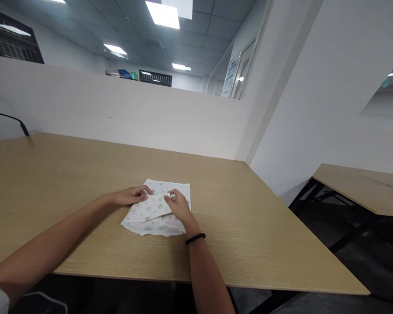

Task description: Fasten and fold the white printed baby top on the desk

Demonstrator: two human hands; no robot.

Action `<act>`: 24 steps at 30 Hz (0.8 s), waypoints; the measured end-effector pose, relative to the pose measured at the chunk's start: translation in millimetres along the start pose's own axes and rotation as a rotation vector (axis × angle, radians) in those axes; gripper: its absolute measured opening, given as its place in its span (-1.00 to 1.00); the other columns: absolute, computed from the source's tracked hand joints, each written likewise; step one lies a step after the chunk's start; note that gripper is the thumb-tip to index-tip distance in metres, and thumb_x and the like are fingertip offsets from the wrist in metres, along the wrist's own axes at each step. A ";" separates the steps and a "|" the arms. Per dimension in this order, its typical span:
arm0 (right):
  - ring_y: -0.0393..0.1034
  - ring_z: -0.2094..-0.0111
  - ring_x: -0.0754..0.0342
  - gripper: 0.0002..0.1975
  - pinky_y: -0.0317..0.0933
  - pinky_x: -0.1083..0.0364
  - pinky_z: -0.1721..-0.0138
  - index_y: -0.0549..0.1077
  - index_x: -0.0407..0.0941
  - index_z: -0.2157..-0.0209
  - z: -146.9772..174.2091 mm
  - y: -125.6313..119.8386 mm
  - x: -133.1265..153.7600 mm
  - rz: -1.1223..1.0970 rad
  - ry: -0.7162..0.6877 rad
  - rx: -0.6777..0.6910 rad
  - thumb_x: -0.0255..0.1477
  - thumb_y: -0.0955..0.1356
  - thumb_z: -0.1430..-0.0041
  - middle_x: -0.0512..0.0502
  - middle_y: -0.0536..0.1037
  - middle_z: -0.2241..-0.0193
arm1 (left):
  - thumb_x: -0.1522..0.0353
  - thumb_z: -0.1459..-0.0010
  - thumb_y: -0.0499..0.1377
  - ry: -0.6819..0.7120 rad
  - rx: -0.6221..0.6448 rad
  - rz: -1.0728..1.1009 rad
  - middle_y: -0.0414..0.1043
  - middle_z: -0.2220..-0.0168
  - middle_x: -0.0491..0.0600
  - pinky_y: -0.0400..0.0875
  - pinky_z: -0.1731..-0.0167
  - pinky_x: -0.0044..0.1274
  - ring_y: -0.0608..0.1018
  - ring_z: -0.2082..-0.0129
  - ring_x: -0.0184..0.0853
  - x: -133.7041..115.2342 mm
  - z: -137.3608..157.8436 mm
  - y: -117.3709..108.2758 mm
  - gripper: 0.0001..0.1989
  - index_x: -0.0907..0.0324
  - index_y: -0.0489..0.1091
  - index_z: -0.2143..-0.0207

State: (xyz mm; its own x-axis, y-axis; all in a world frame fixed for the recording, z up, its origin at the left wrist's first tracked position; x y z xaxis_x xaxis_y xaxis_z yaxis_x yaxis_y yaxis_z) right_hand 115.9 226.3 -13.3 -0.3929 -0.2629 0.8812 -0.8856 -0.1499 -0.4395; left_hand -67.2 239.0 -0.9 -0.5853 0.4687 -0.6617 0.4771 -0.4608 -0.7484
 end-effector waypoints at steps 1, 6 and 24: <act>0.01 0.69 0.20 -0.74 -0.12 0.21 0.62 0.29 -0.08 0.18 2.1 2.5 -2.0 0.004 0.031 0.030 -0.25 0.31 -0.14 0.22 0.16 0.70 | -0.11 -0.15 -0.03 -0.003 0.007 -0.031 0.19 0.44 -0.13 0.20 0.42 -0.55 0.27 0.47 -0.37 1.1 1.0 -0.7 -0.39 0.18 0.23 0.01; 0.17 0.62 0.17 -0.70 0.01 0.20 0.52 0.32 -0.05 0.16 10.6 6.3 5.7 0.270 -0.054 0.078 -0.38 0.40 -0.05 0.20 0.28 0.67 | -0.03 0.01 0.21 0.080 -0.020 -0.217 0.30 0.14 -0.01 0.21 0.02 -0.38 0.37 0.11 -0.18 -3.6 6.5 -7.3 -0.28 0.11 0.16 -0.13; -0.32 -0.35 -0.26 -0.46 -0.41 -0.43 -0.22 0.21 -0.06 -0.25 25.4 5.5 30.4 0.650 -0.101 -0.021 -0.20 0.25 -0.29 -0.28 -0.01 -0.33 | -0.24 -0.01 0.05 0.201 0.218 -0.467 -0.44 -0.38 0.20 -0.51 -0.20 0.00 -0.34 -0.35 0.09 -38.6 4.5 51.6 0.09 0.08 -0.36 -0.37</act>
State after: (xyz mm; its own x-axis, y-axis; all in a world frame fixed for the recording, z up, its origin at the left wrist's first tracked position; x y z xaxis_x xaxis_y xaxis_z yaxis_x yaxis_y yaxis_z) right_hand 105.4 193.2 6.6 -0.8252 -0.3822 0.4160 -0.4808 0.0885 -0.8724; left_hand -22.9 193.7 -13.8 -0.5550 0.7857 -0.2734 0.0374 -0.3048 -0.9517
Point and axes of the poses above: each hand's wrist, its own z-axis away from the middle knuckle, its own y-axis out of the palm, x = y × z, the point moved 8 cm from there along -z, towards the middle knuckle
